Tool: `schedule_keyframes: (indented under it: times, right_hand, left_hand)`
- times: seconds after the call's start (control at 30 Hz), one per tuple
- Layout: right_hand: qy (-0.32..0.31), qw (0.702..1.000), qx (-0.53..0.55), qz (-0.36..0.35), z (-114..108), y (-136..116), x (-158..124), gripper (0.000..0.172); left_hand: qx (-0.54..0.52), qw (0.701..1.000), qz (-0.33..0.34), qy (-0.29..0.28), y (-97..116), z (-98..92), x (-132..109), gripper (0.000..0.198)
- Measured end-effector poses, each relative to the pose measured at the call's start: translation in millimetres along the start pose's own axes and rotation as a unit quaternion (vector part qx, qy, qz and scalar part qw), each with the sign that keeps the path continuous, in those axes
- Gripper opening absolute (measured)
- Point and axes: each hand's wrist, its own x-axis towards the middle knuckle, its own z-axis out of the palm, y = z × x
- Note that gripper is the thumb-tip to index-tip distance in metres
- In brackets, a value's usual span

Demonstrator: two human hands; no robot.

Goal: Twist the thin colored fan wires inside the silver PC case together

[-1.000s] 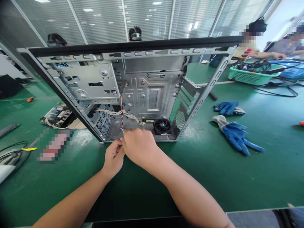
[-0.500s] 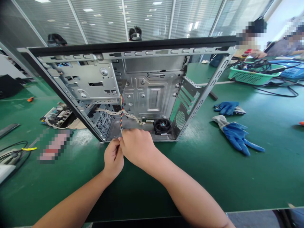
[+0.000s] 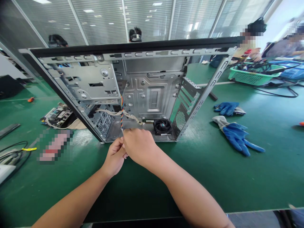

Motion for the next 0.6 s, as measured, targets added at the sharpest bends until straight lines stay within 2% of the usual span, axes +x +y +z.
schedule_keyframes:
  times: [0.23,0.6]
  right_hand:
    - [0.015,0.999,0.024,0.037,0.8,-0.9,1.9,0.024]
    - [0.050,0.997,0.039,0.043,4.1,-2.2,1.8,0.024]
  left_hand:
    - [0.050,0.997,0.054,0.037,2.0,-0.4,-1.3,0.023]
    - [0.088,0.992,0.055,0.073,5.6,1.0,-5.0,0.025]
